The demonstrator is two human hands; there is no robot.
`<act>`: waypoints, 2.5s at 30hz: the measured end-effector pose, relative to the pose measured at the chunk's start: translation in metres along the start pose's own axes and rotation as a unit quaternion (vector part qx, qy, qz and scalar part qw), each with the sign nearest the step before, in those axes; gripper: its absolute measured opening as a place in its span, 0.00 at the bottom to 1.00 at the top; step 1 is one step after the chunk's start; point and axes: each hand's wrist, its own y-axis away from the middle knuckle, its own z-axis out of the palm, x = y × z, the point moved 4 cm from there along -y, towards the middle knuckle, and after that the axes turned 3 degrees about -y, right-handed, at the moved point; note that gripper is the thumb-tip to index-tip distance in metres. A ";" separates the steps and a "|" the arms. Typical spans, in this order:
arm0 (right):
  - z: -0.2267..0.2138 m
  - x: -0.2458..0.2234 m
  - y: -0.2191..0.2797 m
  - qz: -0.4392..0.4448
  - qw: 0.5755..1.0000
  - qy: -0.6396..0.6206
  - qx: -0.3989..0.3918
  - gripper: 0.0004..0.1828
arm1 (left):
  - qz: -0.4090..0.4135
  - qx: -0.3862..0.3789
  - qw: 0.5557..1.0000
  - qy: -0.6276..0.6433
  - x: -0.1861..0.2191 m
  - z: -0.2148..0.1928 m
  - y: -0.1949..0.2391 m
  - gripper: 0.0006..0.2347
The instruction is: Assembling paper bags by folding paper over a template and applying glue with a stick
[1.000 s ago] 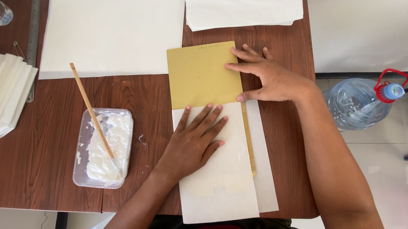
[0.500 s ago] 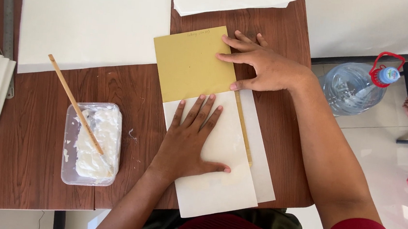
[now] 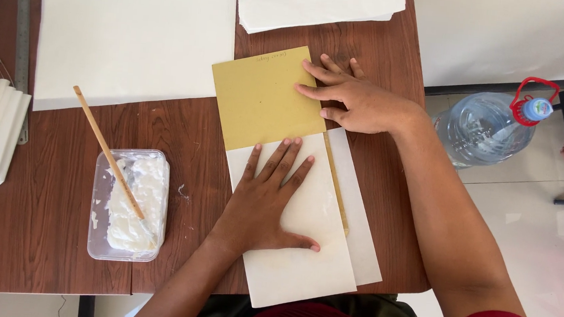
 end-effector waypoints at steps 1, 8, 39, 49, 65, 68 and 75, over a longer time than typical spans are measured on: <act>0.000 0.000 0.000 0.000 1.000 -0.003 0.001 0.34 | 0.005 -0.001 1.000 -0.002 0.000 0.000 0.000 0.59; 0.000 -0.001 0.000 0.004 1.000 0.002 -0.007 0.34 | 0.015 0.001 1.000 0.009 0.000 -0.001 0.000 0.59; 0.083 -0.263 -0.175 0.078 0.993 0.084 0.024 0.38 | -0.047 0.118 0.992 0.008 -0.006 -0.008 0.022 0.25; 0.070 -0.287 -0.206 0.088 0.990 -0.092 0.063 0.20 | -0.001 0.263 0.945 0.193 -0.015 0.035 0.011 0.09; 0.041 -0.335 -0.098 -0.230 0.896 0.149 0.350 0.16 | 0.011 0.198 0.972 0.129 -0.017 0.029 0.014 0.22; 0.052 -0.320 -0.099 -0.227 0.903 0.155 0.330 0.17 | 0.044 0.263 0.949 0.169 -0.020 0.032 0.015 0.16; 0.021 -0.294 -0.046 -0.222 0.861 -0.069 0.452 0.20 | 0.036 0.208 0.972 0.107 -0.023 0.032 0.013 0.24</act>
